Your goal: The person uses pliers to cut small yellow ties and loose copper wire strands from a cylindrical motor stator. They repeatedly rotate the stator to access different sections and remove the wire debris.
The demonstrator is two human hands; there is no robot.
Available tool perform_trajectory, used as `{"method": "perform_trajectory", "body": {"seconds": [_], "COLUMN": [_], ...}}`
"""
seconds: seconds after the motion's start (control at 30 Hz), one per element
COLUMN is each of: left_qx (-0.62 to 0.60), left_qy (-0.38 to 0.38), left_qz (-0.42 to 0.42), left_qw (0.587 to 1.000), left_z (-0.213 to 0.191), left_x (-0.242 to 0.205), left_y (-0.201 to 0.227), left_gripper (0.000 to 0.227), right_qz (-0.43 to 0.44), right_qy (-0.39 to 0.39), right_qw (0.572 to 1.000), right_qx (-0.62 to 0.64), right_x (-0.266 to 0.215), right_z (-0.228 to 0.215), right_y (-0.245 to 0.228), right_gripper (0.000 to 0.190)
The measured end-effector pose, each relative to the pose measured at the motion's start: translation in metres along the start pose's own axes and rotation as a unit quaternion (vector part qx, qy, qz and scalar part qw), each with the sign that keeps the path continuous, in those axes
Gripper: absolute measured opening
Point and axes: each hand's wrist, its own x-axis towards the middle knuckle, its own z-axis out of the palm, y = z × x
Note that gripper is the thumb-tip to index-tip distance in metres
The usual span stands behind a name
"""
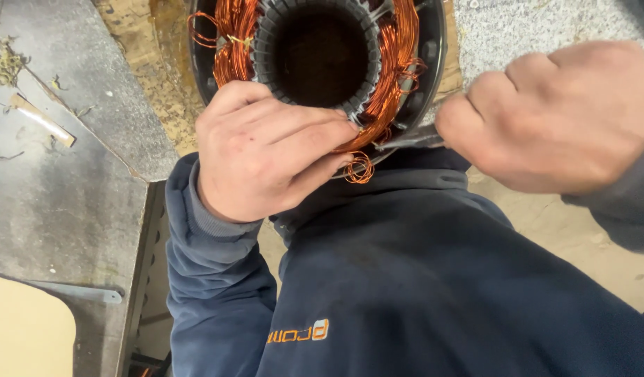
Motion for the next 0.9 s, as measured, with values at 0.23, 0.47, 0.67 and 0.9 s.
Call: {"method": "perform_trajectory", "body": {"seconds": [0.23, 0.47, 0.67, 0.9], "left_qx": [-0.003, -0.009, -0.018, -0.069], "left_qy": [0.004, 0.053, 0.053, 0.091], "left_qz": [0.005, 0.08, 0.002, -0.072], "left_qw": [1.0, 0.995, 0.998, 0.991], "left_z": [-0.001, -0.009, 0.008, -0.023], "left_x": [-0.005, -0.018, -0.066, -0.111], "left_y": [-0.005, 0.03, 0.063, 0.024], "left_gripper": [0.026, 0.033, 0.028, 0.019], "right_qz": [-0.072, -0.036, -0.109, -0.082], "right_qy": [0.054, 0.048, 0.099, 0.081], "right_qw": [0.99, 0.96, 0.928, 0.877], "right_qx": [0.112, 0.274, 0.343, 0.466], "right_x": [-0.039, -0.028, 0.019, 0.031], "right_z": [-0.006, -0.007, -0.003, 0.014], "right_y": [-0.013, -0.026, -0.044, -0.071], "right_gripper": [0.012, 0.018, 0.026, 0.042]}}
